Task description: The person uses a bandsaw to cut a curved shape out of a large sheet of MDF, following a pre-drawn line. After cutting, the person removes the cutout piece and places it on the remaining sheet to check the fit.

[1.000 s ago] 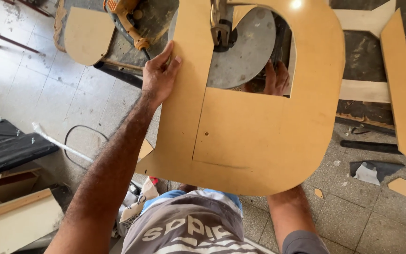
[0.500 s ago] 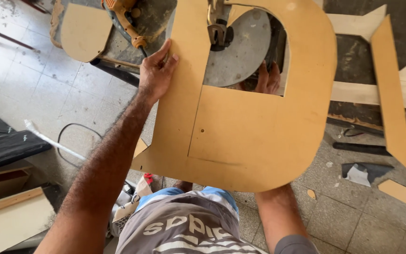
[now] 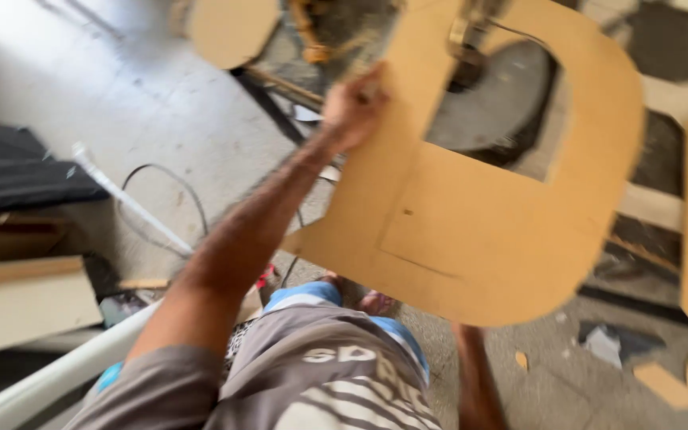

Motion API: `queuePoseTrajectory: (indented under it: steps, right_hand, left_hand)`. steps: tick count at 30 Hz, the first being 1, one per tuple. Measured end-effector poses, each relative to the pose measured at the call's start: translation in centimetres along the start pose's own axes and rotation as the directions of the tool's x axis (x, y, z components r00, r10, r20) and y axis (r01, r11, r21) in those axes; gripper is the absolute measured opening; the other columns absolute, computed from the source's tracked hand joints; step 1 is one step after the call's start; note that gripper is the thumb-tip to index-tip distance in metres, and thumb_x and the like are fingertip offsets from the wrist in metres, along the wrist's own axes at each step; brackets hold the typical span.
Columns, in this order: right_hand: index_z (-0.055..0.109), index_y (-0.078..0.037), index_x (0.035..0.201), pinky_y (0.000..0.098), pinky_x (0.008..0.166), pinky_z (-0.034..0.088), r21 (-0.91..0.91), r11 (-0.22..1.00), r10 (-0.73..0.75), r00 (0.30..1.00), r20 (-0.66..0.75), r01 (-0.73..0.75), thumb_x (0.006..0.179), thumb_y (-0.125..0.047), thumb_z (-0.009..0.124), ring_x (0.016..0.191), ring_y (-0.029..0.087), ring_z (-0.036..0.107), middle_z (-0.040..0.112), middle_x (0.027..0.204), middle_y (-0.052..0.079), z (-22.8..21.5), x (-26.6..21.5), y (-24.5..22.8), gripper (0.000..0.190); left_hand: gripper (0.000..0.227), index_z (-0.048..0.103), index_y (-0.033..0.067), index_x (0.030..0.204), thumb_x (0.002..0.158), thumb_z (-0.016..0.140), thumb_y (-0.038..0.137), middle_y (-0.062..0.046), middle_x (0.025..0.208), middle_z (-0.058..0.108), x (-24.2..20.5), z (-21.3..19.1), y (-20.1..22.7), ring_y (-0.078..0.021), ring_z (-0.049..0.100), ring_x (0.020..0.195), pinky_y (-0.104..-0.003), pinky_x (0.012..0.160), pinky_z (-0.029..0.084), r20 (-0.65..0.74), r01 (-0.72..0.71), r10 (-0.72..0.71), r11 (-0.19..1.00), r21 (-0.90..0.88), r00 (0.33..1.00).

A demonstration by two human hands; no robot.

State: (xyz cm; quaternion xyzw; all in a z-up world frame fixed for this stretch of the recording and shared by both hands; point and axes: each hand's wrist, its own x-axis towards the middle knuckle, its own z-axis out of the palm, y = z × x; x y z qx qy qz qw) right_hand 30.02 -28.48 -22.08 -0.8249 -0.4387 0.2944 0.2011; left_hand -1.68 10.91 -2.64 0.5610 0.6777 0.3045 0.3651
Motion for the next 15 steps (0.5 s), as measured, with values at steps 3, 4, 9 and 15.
queuePoseTrajectory:
  steps: [3, 4, 9, 15]
  right_hand:
    - [0.051, -0.01, 0.051, 0.0254, 0.035, 0.032, -0.069, 0.988, 0.147, 0.975, 0.168, -0.137, 0.098, -0.025, 0.068, 0.037, 0.01, 0.041, 0.047, 0.042, -0.002, -1.8, -2.2, -2.9, 0.052]
    - [0.051, -0.01, 0.051, 0.0254, 0.035, 0.032, -0.074, 0.988, 0.145, 0.975, 0.168, -0.134, 0.098, -0.025, 0.068, 0.037, 0.01, 0.041, 0.047, 0.042, -0.002, -3.5, -3.7, -5.7, 0.052]
    - [0.071, 0.005, 0.123, 0.0409, 0.094, 0.061, 0.141, 0.948, 0.257, 0.947, 0.192, -0.286, 0.094, -0.013, 0.069, 0.11, 0.032, 0.073, 0.075, 0.119, 0.023, -6.7, -8.6, -8.7, 0.034]
    - [0.067, 0.007, 0.131, 0.0365, 0.097, 0.051, 0.313, 0.867, 0.377, 0.921, 0.097, -0.388, 0.091, -0.015, 0.074, 0.109, 0.028, 0.069, 0.074, 0.117, 0.025, -4.0, -10.7, -0.3, 0.046]
  left_hand:
    - [0.064, 0.054, 0.0317, 0.151, 0.09, 0.07, 0.042, 0.009, 0.07, 0.047, -1.3, -2.5, 1.4, -0.0058, 0.042, 0.061, -0.026, 0.058, 0.039, 0.073, -0.046, 0.049, 0.998, -0.037, 0.996]
    - [0.064, 0.054, 0.0317, 0.151, 0.09, 0.07, 0.042, 0.009, 0.07, 0.047, -1.4, -2.7, 0.9, -0.0058, 0.042, 0.061, -0.026, 0.058, 0.039, 0.07, -0.044, 0.046, 0.998, -0.041, 0.996]
    - [0.068, 0.04, 0.0118, 0.155, 0.095, 0.062, 0.036, -0.013, 0.125, 0.076, -3.2, -8.3, 2.3, -0.0008, 0.046, 0.043, -0.015, 0.033, 0.043, 0.134, 0.11, -0.073, 0.947, -0.302, 0.988]
    - [0.029, 0.067, 0.001, 0.106, 0.086, 0.069, 0.021, -0.011, 0.093, 0.067, 5.3, -14.8, -12.0, -0.0188, 0.064, 0.067, -0.032, 0.055, 0.061, -0.166, 0.311, -0.65, 0.553, -0.773, 0.742]
